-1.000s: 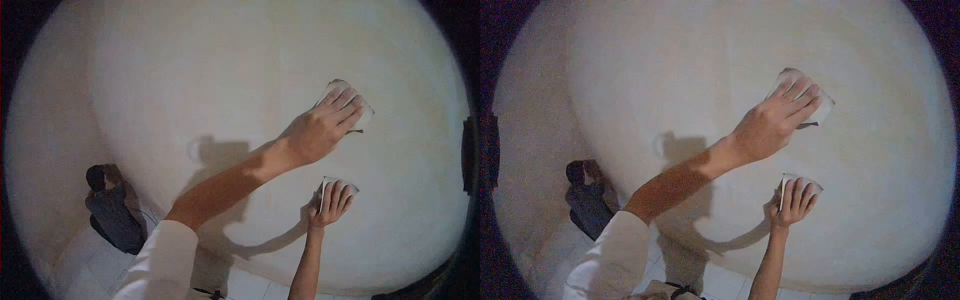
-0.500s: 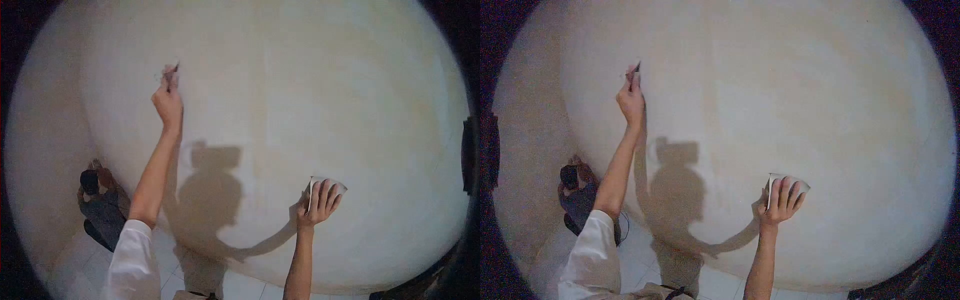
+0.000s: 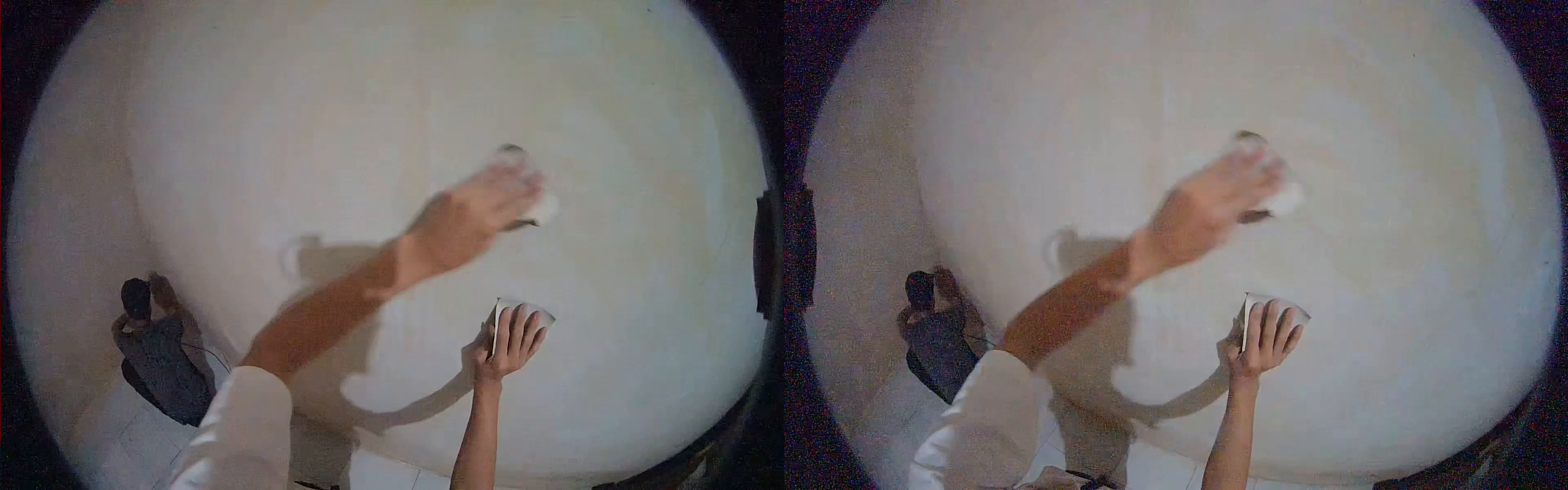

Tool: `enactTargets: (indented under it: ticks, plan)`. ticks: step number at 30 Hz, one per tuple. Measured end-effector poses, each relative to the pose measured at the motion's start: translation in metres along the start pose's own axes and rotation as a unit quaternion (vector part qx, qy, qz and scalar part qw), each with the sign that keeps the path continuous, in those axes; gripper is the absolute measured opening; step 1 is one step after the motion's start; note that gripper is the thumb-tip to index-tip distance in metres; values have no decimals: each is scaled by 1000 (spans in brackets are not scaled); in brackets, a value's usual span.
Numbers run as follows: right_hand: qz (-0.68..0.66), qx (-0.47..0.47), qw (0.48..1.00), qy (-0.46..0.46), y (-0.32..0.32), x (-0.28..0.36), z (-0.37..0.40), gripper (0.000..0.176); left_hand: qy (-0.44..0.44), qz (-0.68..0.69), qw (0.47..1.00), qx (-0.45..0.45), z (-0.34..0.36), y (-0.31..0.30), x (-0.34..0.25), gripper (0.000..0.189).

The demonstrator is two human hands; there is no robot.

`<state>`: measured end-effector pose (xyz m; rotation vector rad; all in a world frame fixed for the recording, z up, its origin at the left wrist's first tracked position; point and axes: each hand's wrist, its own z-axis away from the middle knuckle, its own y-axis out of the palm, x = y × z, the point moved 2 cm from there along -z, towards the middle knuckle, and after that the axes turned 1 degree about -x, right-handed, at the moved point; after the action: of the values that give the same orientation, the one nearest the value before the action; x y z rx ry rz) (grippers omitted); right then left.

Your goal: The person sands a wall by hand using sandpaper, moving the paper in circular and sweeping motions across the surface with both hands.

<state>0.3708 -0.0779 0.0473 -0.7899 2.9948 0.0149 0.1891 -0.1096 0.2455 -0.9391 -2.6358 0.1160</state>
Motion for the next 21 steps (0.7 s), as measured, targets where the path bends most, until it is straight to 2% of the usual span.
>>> enactTargets:
  ticks: [2, 3, 4, 5, 6, 8, 12, 14, 16, 17, 18, 19, 20, 21]
  plan:
    - [11, -24, 999, -31, 3, -1, 0, 46, 13, -88, 996, 20, 24, -26, 32, 42]
    - [13, -21, 999, -28, 3, 1, -2, 46, 2, -24, 999, -23, 37, -46, 56, 40]
    - [3, -31, 999, -27, 1, 5, -6, 44, -59, -82, 994, -44, 52, -70, 68, 38]
    - [-9, -40, 999, -27, -1, 7, -7, 41, -171, -65, 981, -68, 78, -88, 93, 33]
    - [-10, -38, 999, -24, -2, 7, -7, 41, -316, 31, 940, -126, 93, -111, 102, 30]
    - [-9, -23, 1000, -14, 0, 7, -6, 46, -496, -77, 843, -194, 117, -139, 114, 32]
    - [26, 2, 999, -20, 0, 5, -6, 44, -509, -146, 812, -246, 160, -122, 129, 33]
    - [22, -21, 999, -36, -2, 7, -7, 39, -391, -100, 864, -300, 153, -89, 111, 33]
    - [6, -18, 999, -41, -4, 7, -8, 39, -195, -177, 946, -189, 132, -64, 75, 32]
    - [-8, -15, 999, -44, -5, 6, -9, 39, -198, -217, 951, -100, 125, -44, 53, 40]
    - [-10, -17, 999, -47, -5, 5, -9, 39, -190, -188, 963, -25, 116, -26, 30, 49]
    - [-2, -12, 999, -41, -4, 5, -9, 40, -109, -125, 986, -19, 111, -8, 15, 50]
    - [7, -6, 999, -36, -4, 6, -8, 42, -93, -54, 994, 15, 97, -11, -8, 52]
    - [6, -5, 999, -37, -3, 7, -7, 42, -98, -44, 994, 27, 87, -10, -20, 50]
